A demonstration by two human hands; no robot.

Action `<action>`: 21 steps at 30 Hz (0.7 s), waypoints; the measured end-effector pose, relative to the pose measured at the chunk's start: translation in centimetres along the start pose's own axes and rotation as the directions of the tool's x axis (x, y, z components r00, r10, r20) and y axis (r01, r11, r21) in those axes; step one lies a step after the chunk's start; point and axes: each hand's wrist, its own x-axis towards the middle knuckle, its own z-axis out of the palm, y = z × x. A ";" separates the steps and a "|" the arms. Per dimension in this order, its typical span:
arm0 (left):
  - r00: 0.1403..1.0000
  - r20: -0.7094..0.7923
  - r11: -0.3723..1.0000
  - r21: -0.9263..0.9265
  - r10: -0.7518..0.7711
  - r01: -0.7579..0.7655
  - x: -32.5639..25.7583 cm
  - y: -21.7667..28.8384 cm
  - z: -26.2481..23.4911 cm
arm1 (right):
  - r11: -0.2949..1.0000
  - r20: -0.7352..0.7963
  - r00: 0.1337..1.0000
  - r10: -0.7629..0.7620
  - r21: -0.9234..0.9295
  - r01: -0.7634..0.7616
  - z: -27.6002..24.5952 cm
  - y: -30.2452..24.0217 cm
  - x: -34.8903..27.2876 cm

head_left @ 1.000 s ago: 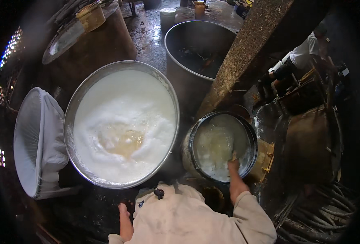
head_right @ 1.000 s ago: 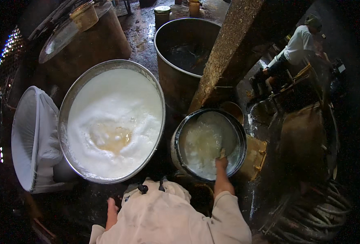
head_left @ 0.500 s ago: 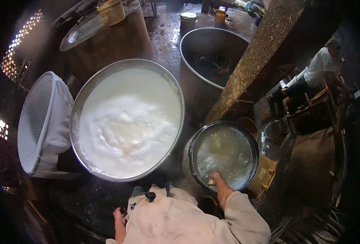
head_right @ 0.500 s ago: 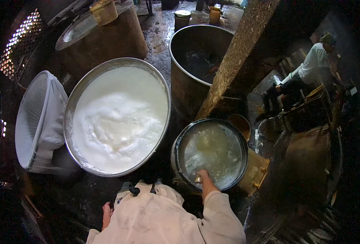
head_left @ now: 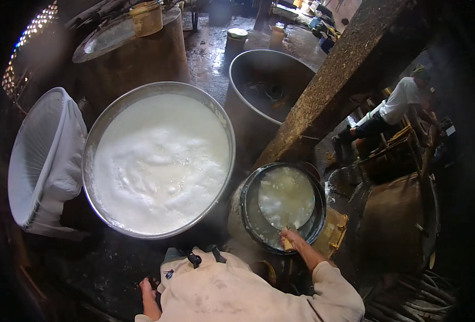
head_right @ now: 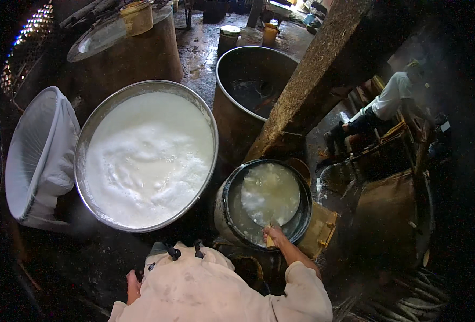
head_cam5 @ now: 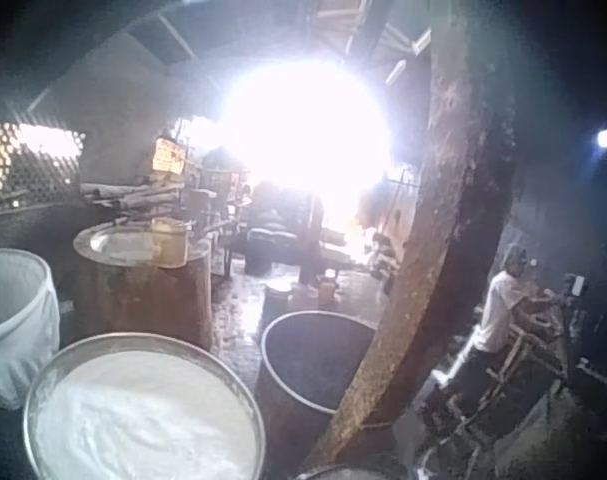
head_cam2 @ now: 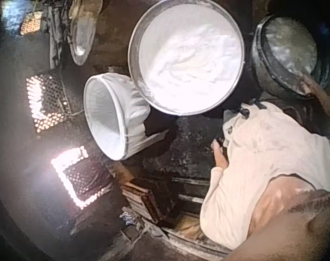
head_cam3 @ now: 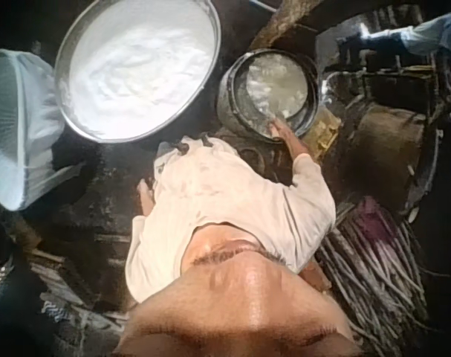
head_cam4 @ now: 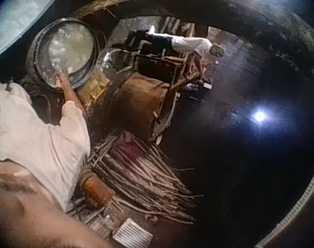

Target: The person transfers liquid between large metal vats using a ladle and a handheld strainer. They stir the white liquid with the ladle and lift the strainer to separate solids from the liquid.

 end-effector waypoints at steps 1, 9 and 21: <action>1.000 -0.009 1.000 0.009 -0.008 0.009 1.0 -0.2 -0.8 | 0.998 -0.058 0.998 -0.030 -0.048 0.027 0.6 -0.3 -1.4; 0.997 -0.008 0.995 -0.063 -0.083 0.082 5.5 -3.0 -2.5 | 0.986 -0.130 0.989 0.064 -0.144 -0.082 2.7 -3.8 -9.4; 0.978 0.118 0.978 -0.103 -0.169 0.182 11.5 -1.7 -6.2 | 0.892 -0.005 0.999 0.032 -0.451 -0.030 22.2 -6.8 -13.1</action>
